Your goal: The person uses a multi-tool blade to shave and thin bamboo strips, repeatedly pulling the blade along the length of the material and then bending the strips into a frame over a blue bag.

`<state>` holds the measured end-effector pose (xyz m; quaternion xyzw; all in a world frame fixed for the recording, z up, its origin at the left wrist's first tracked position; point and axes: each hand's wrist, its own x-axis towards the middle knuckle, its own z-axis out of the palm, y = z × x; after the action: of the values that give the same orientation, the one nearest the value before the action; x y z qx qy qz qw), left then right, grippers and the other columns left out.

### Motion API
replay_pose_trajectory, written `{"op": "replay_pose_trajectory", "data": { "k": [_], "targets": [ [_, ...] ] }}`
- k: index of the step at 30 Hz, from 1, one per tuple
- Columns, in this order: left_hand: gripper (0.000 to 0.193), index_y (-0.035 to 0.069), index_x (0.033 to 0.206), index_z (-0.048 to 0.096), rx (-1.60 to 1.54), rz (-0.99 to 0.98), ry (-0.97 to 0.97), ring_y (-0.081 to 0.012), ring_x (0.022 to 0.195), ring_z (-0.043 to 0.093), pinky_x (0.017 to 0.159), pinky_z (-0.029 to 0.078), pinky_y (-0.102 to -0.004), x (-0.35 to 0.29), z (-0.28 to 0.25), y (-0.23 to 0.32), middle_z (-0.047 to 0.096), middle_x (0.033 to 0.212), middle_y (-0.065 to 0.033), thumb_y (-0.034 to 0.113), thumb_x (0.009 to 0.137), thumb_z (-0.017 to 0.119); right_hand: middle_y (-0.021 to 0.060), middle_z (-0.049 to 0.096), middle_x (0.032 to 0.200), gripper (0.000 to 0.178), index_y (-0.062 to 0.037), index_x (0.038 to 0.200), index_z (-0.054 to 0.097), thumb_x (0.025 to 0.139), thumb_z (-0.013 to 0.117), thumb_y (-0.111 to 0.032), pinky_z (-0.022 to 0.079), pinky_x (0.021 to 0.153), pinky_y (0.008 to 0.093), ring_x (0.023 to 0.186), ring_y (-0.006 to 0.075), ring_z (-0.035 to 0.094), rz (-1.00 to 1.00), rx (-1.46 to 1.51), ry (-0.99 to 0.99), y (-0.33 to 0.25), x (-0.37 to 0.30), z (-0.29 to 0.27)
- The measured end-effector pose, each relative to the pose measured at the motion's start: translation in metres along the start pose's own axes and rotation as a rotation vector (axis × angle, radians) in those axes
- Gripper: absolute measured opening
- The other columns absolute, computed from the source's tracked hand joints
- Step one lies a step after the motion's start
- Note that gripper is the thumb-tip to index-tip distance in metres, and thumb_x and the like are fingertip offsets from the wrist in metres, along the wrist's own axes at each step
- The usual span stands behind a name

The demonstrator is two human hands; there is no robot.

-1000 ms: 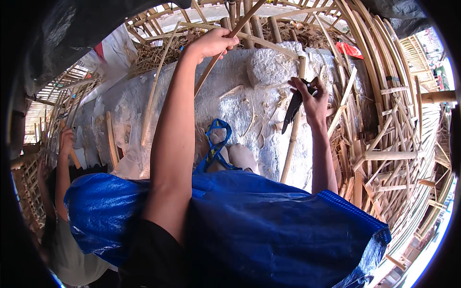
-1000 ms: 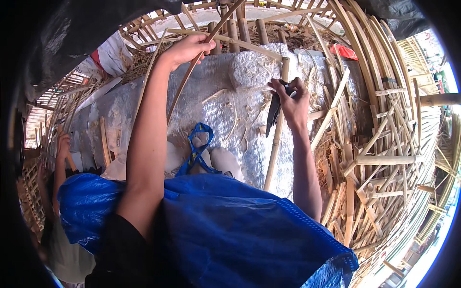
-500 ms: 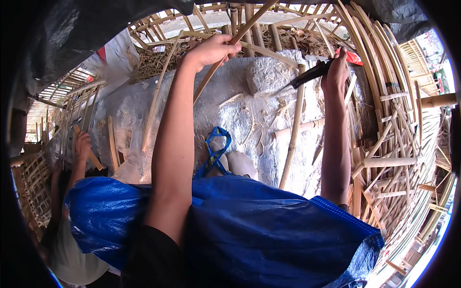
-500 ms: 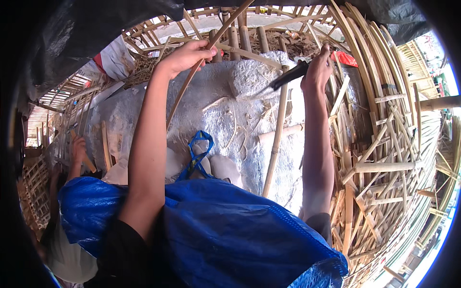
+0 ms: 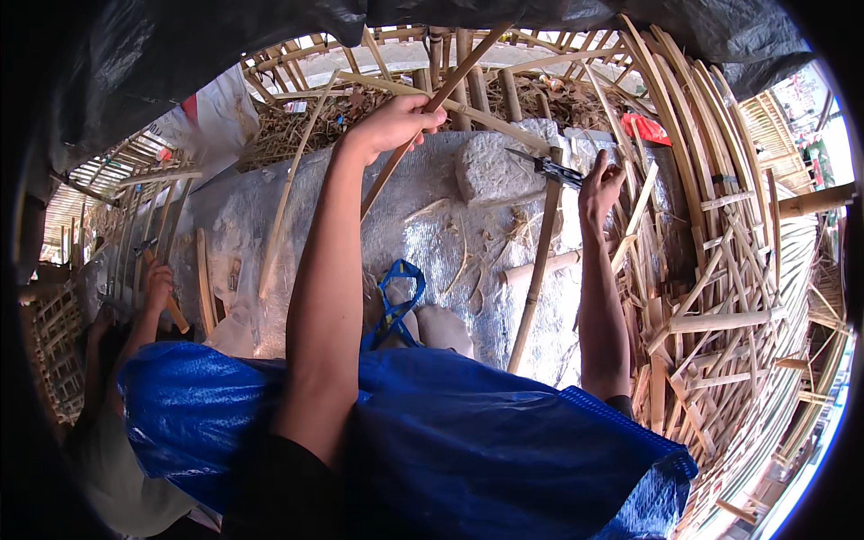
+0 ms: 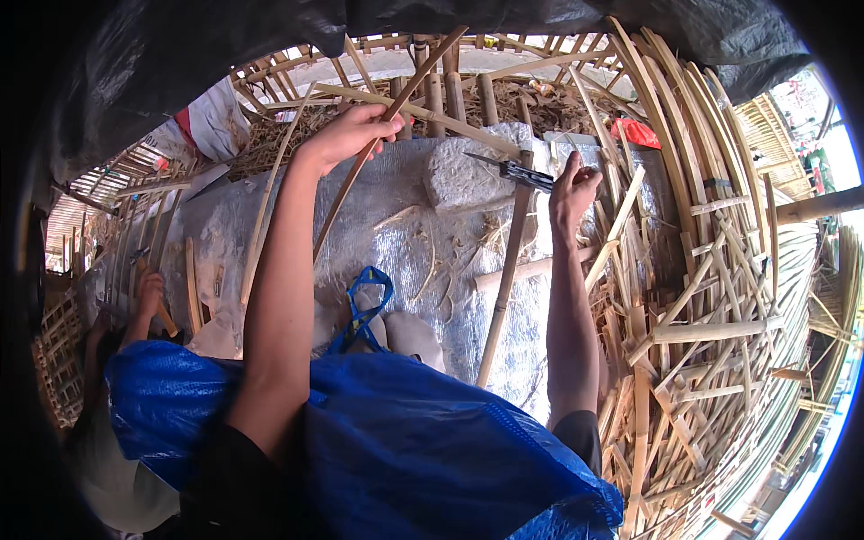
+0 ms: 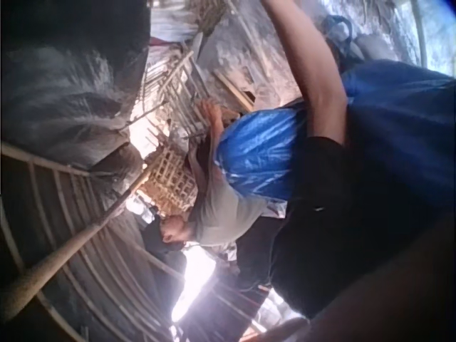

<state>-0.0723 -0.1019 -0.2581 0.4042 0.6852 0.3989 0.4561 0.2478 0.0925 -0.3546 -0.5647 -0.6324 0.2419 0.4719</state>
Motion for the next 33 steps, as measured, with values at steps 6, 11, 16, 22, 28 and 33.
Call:
{"op": "replay_pose_trajectory", "data": {
  "k": [6,11,16,22,28,33],
  "targets": [
    [0.027,0.011,0.11,0.064,-0.026,-0.052,0.049,-0.0061,0.071,0.054,0.065,0.046,-0.0249,-0.011,-0.02,-0.009,0.06,0.087,0.0033,0.035,0.096,0.063,0.0118,0.054,0.089,0.083,0.0006,0.105,0.05,0.067,0.084,-0.065,0.047,0.073,0.0401,0.082,0.024,0.054,-0.185,-0.107,-0.427,-0.003,-0.017,-0.039],
    [0.029,0.012,0.108,0.063,-0.025,-0.068,0.049,-0.0063,0.071,0.054,0.065,0.046,-0.0248,-0.004,-0.017,-0.012,0.061,0.088,0.0028,0.038,0.096,0.063,0.0156,0.074,0.087,0.034,0.0001,0.097,0.066,0.081,0.081,-0.025,0.056,0.07,0.0382,0.079,0.0268,0.073,-0.231,-0.24,-0.618,-0.015,-0.039,-0.048],
    [0.031,0.011,0.106,0.063,0.005,-0.035,0.021,-0.0061,0.07,0.054,0.064,0.046,-0.0238,-0.004,-0.013,-0.005,0.061,0.088,0.002,0.041,0.097,0.063,0.0149,0.072,0.074,0.031,0.0005,0.086,0.066,0.089,0.073,-0.029,0.054,0.061,0.0361,0.061,0.0244,0.069,-0.095,-0.336,-0.536,-0.033,-0.048,-0.053],
    [0.033,0.01,0.106,0.063,0.041,-0.032,0.041,-0.0062,0.07,0.053,0.064,0.045,-0.0242,-0.005,-0.019,-0.012,0.061,0.086,0.002,0.042,0.097,0.062,0.0117,0.068,0.084,0.03,0.0037,0.094,0.063,0.098,0.065,-0.026,0.051,0.054,0.0288,0.063,0.014,0.063,-0.151,0.133,-0.239,-0.079,-0.074,-0.082],
    [0.032,0.011,0.105,0.063,0.021,-0.023,0.018,-0.0069,0.072,0.053,0.066,0.045,-0.0257,0.0,-0.011,-0.009,0.061,0.085,0.0026,0.042,0.096,0.063,0.0181,0.071,0.095,0.027,0.0001,0.117,0.052,0.102,0.057,-0.022,0.055,0.052,0.0263,0.066,0.017,0.071,-0.321,0.023,-0.058,-0.086,-0.113,-0.083],
    [0.032,0.011,0.104,0.063,0.006,-0.014,0.012,-0.0075,0.072,0.054,0.066,0.045,-0.026,-0.004,-0.015,-0.012,0.06,0.085,0.0024,0.043,0.096,0.063,0.021,0.064,0.063,0.026,0.0038,0.092,0.067,0.095,0.064,-0.022,0.045,0.05,0.0401,0.052,0.029,0.065,-0.169,-0.32,-0.617,-0.085,-0.15,-0.086]
  ]
}}
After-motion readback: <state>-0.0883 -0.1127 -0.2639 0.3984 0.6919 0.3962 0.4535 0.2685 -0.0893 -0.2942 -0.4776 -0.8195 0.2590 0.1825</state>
